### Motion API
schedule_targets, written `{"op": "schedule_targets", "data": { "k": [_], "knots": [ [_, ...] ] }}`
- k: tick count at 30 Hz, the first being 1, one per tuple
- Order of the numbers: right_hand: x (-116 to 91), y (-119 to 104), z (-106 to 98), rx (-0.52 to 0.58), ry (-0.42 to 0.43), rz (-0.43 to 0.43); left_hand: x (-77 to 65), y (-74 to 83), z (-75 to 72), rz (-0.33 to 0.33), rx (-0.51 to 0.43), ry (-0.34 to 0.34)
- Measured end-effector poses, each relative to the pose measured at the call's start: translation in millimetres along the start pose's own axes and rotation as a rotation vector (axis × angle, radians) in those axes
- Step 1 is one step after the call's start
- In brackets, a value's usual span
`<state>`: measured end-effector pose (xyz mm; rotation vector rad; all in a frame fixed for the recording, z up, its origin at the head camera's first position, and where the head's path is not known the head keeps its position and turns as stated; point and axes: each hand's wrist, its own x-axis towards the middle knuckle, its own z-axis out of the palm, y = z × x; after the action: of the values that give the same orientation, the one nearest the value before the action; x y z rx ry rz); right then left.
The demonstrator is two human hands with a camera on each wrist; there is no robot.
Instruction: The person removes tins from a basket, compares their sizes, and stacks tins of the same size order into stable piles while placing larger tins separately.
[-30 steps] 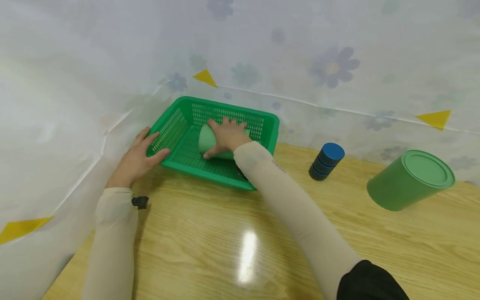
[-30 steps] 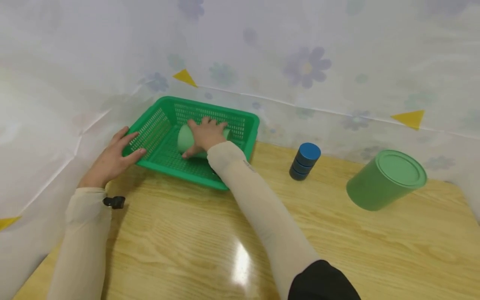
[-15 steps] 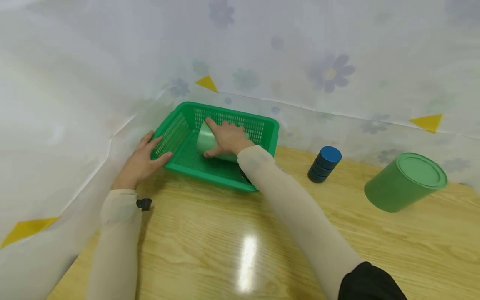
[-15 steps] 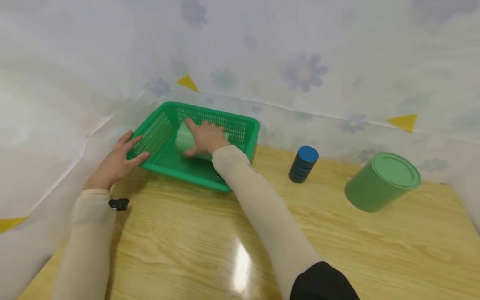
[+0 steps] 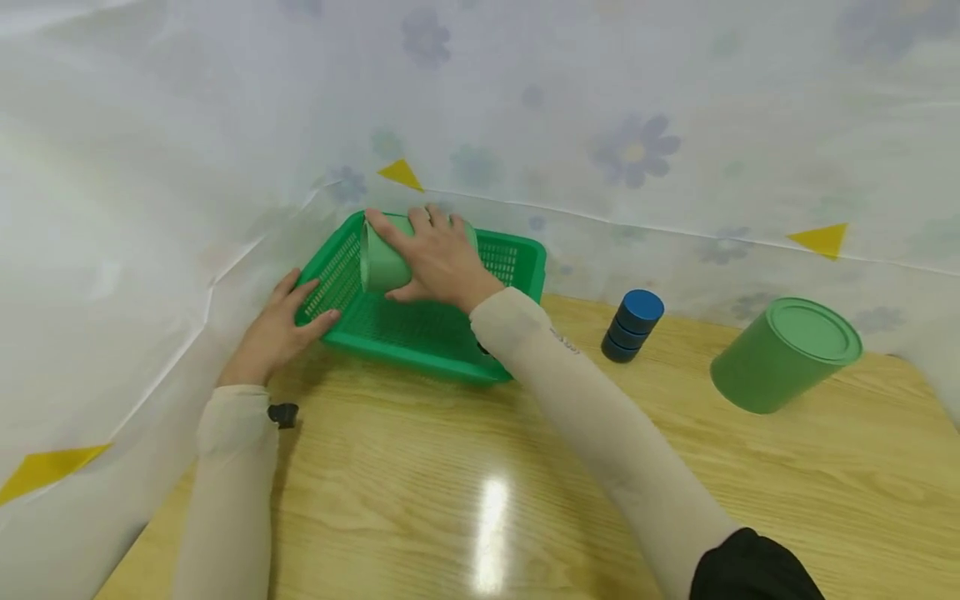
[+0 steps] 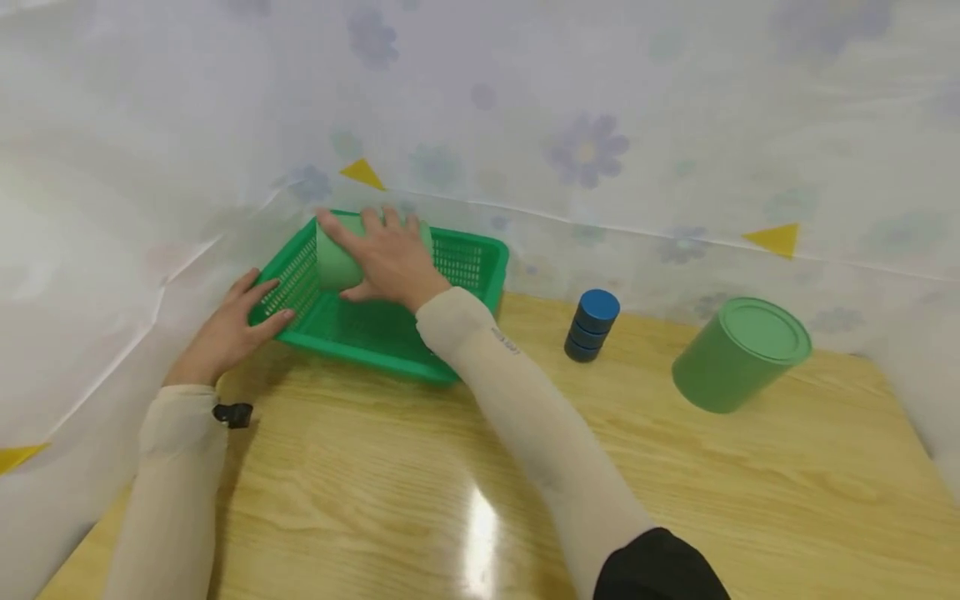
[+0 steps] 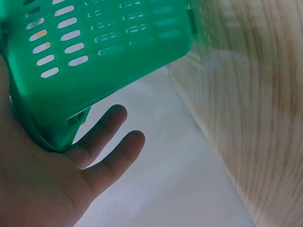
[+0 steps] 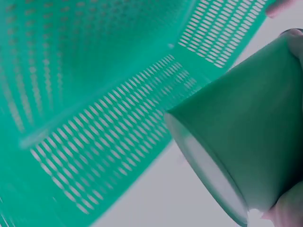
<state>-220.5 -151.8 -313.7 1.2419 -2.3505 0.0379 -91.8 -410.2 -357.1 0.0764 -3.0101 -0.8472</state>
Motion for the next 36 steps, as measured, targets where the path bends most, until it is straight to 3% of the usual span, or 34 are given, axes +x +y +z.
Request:
{"op": "schedule_targets", "data": {
  "k": [4, 15, 24, 36],
  "knots": [
    [-0.4, -1.7, -15.7, -0.052, 0.065, -0.017, 3.4, -2.8, -0.1, 0.011, 0.004, 0.006],
    [-18.8, 4.9, -47.8, -0.026, 0.164, -0.003, 7.6, -12.7, -6.2, 0.032, 0.019, 0.022],
    [-43.1, 5.7, -52.3, -0.01, 0.304, -0.055, 4.8, -18.3, -9.7, 0.029, 0.031, 0.005],
    [-77.6, 0.0, -53.7, 0.12, 0.385, -0.04, 3.4, -24.6, -15.7, 0.029, 0.027, 0.002]
  ]
}}
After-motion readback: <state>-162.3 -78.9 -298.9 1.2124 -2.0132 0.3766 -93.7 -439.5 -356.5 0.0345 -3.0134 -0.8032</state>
